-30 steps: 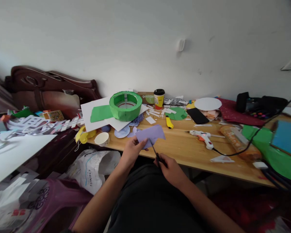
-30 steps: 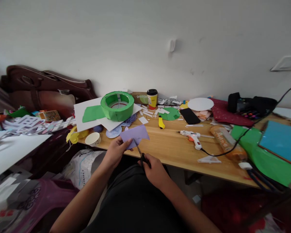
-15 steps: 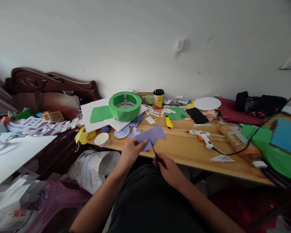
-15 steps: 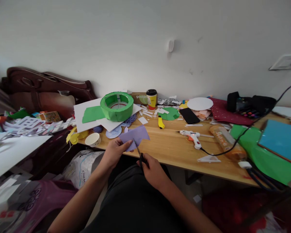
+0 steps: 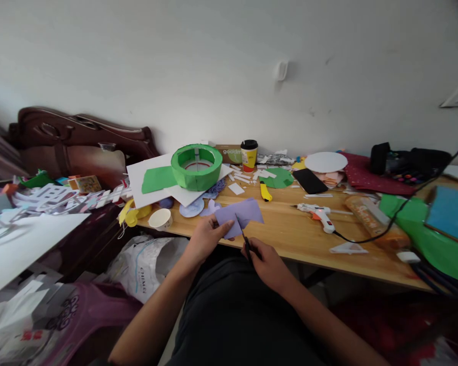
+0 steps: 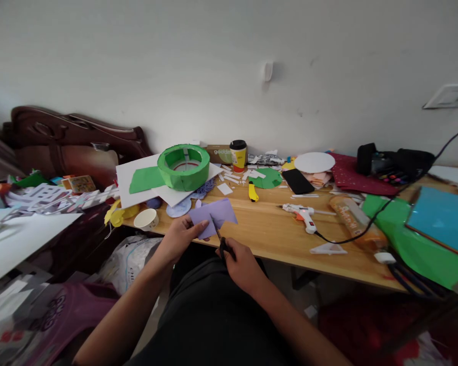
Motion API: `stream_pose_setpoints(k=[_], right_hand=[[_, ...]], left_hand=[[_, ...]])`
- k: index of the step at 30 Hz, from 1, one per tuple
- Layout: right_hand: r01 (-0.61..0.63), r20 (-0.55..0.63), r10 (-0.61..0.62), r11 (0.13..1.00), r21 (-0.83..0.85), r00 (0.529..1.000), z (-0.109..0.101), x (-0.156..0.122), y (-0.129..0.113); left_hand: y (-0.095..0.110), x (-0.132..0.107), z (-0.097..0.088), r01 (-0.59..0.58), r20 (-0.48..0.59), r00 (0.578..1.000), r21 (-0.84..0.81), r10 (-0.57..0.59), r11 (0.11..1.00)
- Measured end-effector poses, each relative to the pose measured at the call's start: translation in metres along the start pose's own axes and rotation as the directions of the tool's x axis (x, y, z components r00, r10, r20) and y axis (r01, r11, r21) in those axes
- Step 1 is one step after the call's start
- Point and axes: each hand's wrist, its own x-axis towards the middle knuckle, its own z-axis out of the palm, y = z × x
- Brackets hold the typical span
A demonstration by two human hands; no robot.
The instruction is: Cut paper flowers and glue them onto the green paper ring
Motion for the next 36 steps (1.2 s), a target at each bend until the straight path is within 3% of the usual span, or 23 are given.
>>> stream_pose_setpoints(k=[3, 8, 21, 27, 29, 31, 34, 36], right_hand=[[-0.005, 0.005, 0.005, 1.000, 0.012, 1.000, 0.001, 0.000, 0.000], [-0.009, 0.012, 0.009, 0.999, 0.044, 1.000, 0.001, -0.002, 0.000], [-0.007, -0.005, 0.007, 0.996, 0.086, 1.000, 0.000, 0.000, 0.001], [-0.010, -0.076, 0.014, 0.998, 0.064, 0.997, 0.000, 0.000, 0.000], [-0.011, -0.131, 0.028, 0.991, 0.132, 0.991, 0.000, 0.002, 0.007], [-0.029, -0.218, 0.101, 0.950, 0.312, 0.971, -0.001, 0.005, 0.016], [-0.063, -0.294, 0.309, 0.779, 0.624, 0.904, -0.003, 0.005, 0.031], [-0.100, -0.266, 0.380, 0.716, 0.691, 0.886, -0.004, -0.002, 0.039]], left_hand=[[-0.004, 0.003, -0.001, -0.033, -0.031, 0.999, -0.020, 0.033, 0.999], [0.001, -0.002, 0.000, -0.064, -0.002, 0.998, 0.117, 0.065, 0.991], [0.009, -0.008, -0.002, 0.005, 0.078, 0.997, 0.255, -0.025, 0.967], [0.005, -0.007, 0.001, 0.081, 0.157, 0.982, 0.152, -0.105, 0.985], [0.000, -0.006, 0.003, 0.111, 0.202, 0.971, 0.080, -0.125, 0.991], [-0.009, -0.003, 0.005, 0.120, 0.161, 0.980, 0.013, -0.120, 0.993], [-0.029, 0.004, 0.009, 0.102, 0.024, 0.995, -0.117, -0.100, 0.988], [-0.042, 0.010, 0.013, 0.098, -0.013, 0.994, -0.244, -0.105, 0.965]])
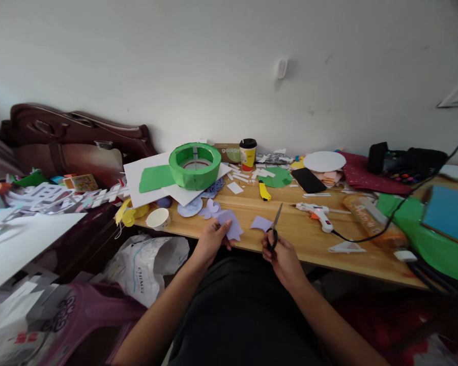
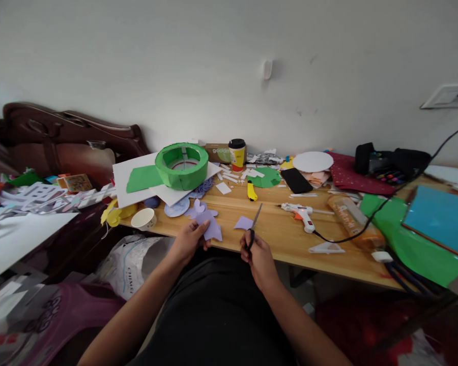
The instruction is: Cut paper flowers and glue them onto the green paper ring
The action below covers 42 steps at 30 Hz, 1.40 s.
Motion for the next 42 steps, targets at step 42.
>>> stream_pose_setpoints(k=[42], right_hand=[[0.234, 0.402, 0.007, 0.803, -0.547, 0.915, 0.047, -0.021, -0.001]], left_hand=[[0.009, -0.025, -0.021, -0.162, -0.346, 0.937, -0.547, -0.046, 0.821]])
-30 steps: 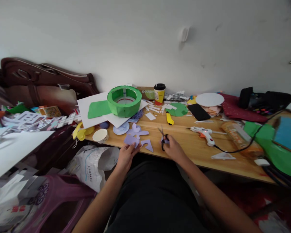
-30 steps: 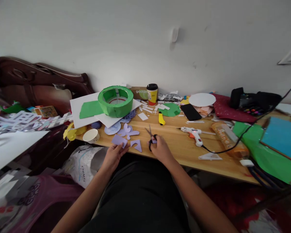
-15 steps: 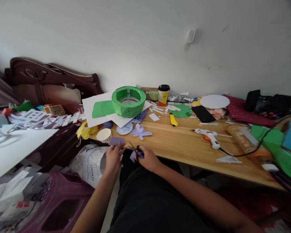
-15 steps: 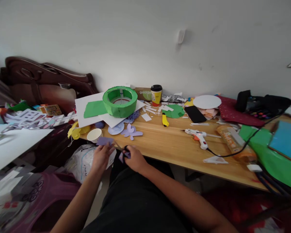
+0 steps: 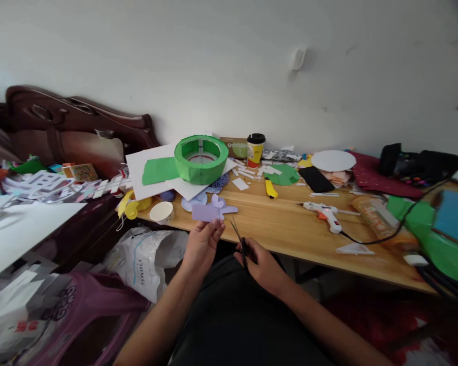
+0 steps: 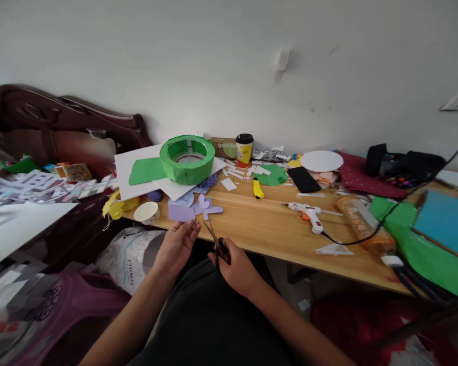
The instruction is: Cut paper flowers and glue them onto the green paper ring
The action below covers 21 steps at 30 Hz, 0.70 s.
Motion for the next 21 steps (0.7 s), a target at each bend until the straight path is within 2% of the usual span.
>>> stream_pose_setpoints(k=[3, 7, 12, 17, 21], right_hand=[[-0.011, 0.053, 0.014, 0.998, -0.069, 0.999, -0.011, -0.015, -0.004], [-0.006, 0.066, 0.011, 0.996, -0.084, 0.998, -0.021, -0.020, -0.008], [0.005, -0.045, -0.013, 0.983, -0.182, 0.999, -0.029, -0.014, -0.005], [-0.003, -0.035, -0.005, 0.976, -0.217, 0.999, -0.032, -0.014, -0.002], [-0.014, -0.039, 0.006, 0.977, -0.211, 0.999, -0.033, -0.016, -0.002]], left_hand=[[-0.017, -0.007, 0.016, 0.104, 0.049, 0.993, 0.003, -0.104, 0.995], [-0.030, -0.014, 0.023, 0.119, 0.090, 0.988, 0.048, -0.123, 0.992], [-0.034, -0.019, 0.023, 0.110, 0.083, 0.989, 0.122, -0.120, 0.986], [-0.035, -0.020, 0.024, 0.078, 0.170, 0.979, 0.184, -0.110, 0.980], [-0.037, -0.019, 0.025, 0.070, 0.153, 0.983, 0.209, -0.104, 0.975]])
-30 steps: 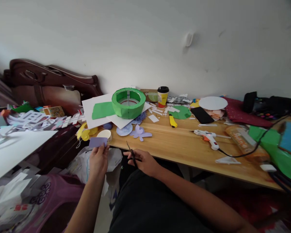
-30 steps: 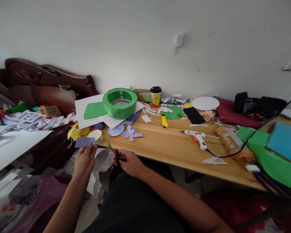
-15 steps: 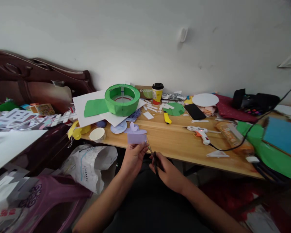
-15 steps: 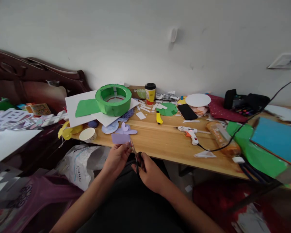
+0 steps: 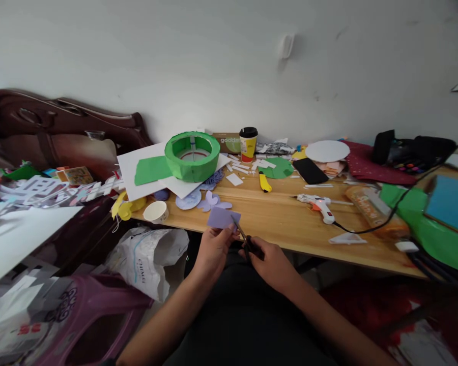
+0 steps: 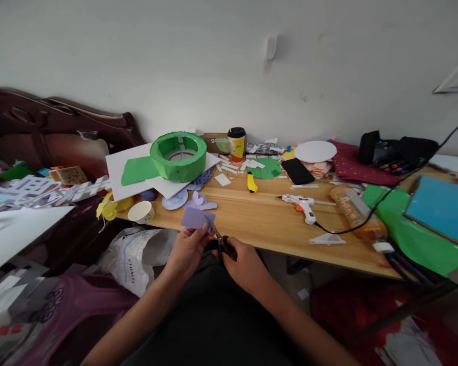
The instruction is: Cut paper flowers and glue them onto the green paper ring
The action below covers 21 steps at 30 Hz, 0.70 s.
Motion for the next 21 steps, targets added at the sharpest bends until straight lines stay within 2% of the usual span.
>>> stream_pose_setpoints(k=[9, 15, 21], right_hand=[[0.050, 0.047, -0.056, 0.992, 0.120, 0.997, -0.001, -0.002, 0.001], [0.055, 0.017, -0.057, 0.993, 0.104, 0.998, 0.003, -0.001, 0.005], [0.071, -0.014, -0.070, 0.994, 0.086, 0.997, 0.007, -0.001, 0.011]], left_hand=[[-0.004, 0.000, 0.000, -0.046, -0.024, 0.999, 0.065, 0.048, 0.997], [-0.004, 0.001, 0.003, -0.081, -0.023, 0.996, 0.051, 0.082, 0.995], [-0.009, 0.003, 0.002, -0.111, -0.041, 0.992, 0.124, 0.117, 0.986]])
